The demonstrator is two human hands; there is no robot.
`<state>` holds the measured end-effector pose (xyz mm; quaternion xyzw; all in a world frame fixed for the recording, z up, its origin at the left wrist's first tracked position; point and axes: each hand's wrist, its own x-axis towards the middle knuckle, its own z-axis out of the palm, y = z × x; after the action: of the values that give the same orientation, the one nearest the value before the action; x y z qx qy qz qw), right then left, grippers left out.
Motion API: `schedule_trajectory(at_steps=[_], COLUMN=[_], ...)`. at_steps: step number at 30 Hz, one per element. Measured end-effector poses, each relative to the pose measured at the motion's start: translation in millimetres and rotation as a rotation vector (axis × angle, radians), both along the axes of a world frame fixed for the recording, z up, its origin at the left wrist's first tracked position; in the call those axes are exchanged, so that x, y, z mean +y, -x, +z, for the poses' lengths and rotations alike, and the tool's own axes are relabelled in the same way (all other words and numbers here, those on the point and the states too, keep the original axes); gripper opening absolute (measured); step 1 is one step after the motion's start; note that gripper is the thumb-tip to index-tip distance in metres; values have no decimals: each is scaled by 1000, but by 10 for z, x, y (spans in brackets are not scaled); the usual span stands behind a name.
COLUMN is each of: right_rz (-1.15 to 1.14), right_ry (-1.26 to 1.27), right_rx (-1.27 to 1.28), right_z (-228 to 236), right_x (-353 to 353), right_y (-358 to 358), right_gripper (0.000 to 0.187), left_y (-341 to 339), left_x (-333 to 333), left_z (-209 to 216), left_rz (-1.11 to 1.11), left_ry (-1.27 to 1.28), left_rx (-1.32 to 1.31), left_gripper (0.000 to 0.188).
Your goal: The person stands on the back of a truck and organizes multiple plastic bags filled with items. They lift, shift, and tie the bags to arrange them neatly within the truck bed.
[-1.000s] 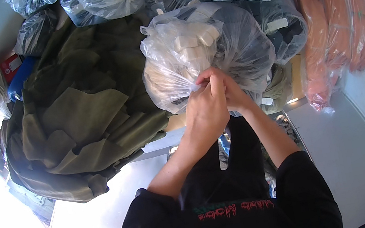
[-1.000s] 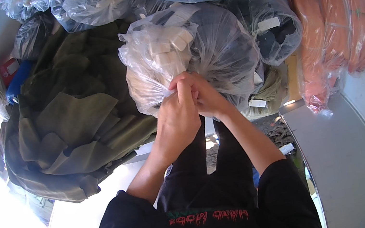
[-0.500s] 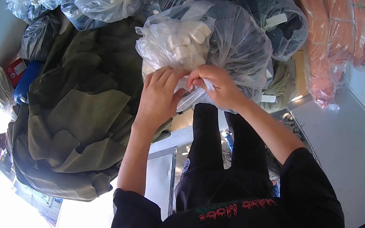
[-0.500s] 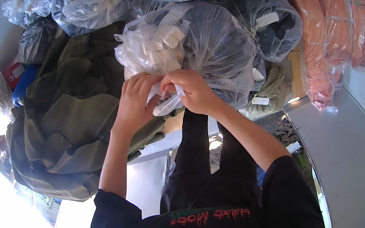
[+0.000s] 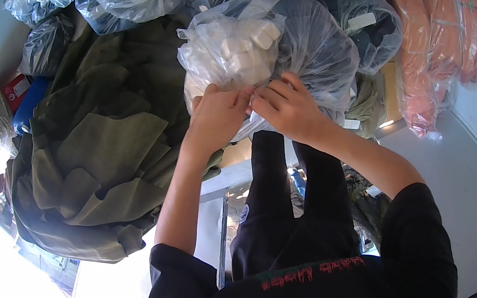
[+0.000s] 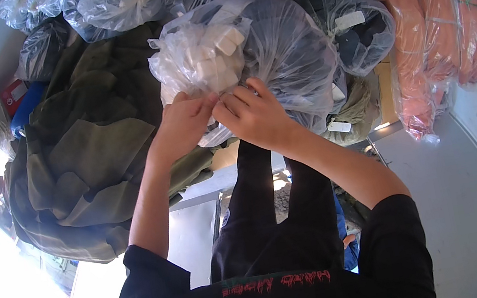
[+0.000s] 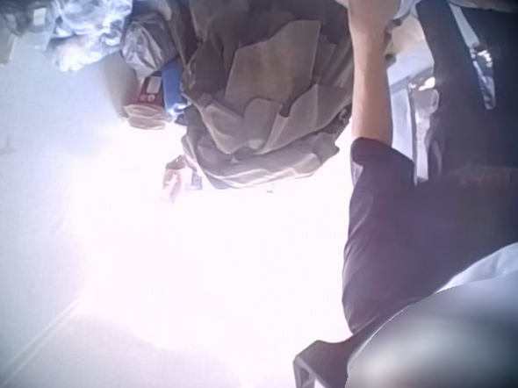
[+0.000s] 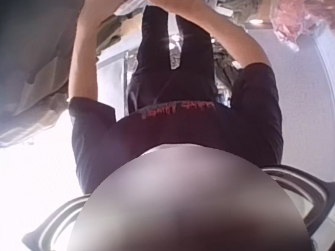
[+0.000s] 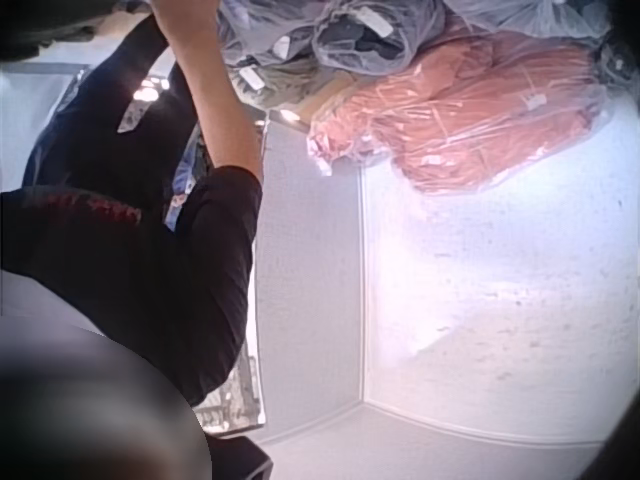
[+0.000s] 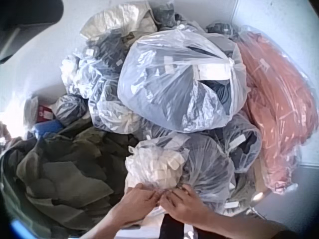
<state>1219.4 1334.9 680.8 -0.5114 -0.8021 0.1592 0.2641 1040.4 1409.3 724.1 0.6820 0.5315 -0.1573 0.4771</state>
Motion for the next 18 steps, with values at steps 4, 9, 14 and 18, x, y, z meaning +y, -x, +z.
schedule_trajectory(at_steps=[4,9,14,18], right_rz=[-95,-207,-258,-345], right_ry=[-40,-54,-60,-87], right_rx=[-3,-6,-39,-43], right_z=[-79,-179,-208,-142], right_x=[-148,-306,-282,-243], right_y=[38,118,137,168], right_gripper=[14,16,18,17], left_y=[-148,-227,-217,-228], left_x=[-216,-448,-373,-310], left_z=[-97,-59,66,60], left_rz=[304,656,455,378], left_ry=[-20,-49,-231,-332], left_rx=[28,-213,-186,-156], left_gripper=[28,17,15,14])
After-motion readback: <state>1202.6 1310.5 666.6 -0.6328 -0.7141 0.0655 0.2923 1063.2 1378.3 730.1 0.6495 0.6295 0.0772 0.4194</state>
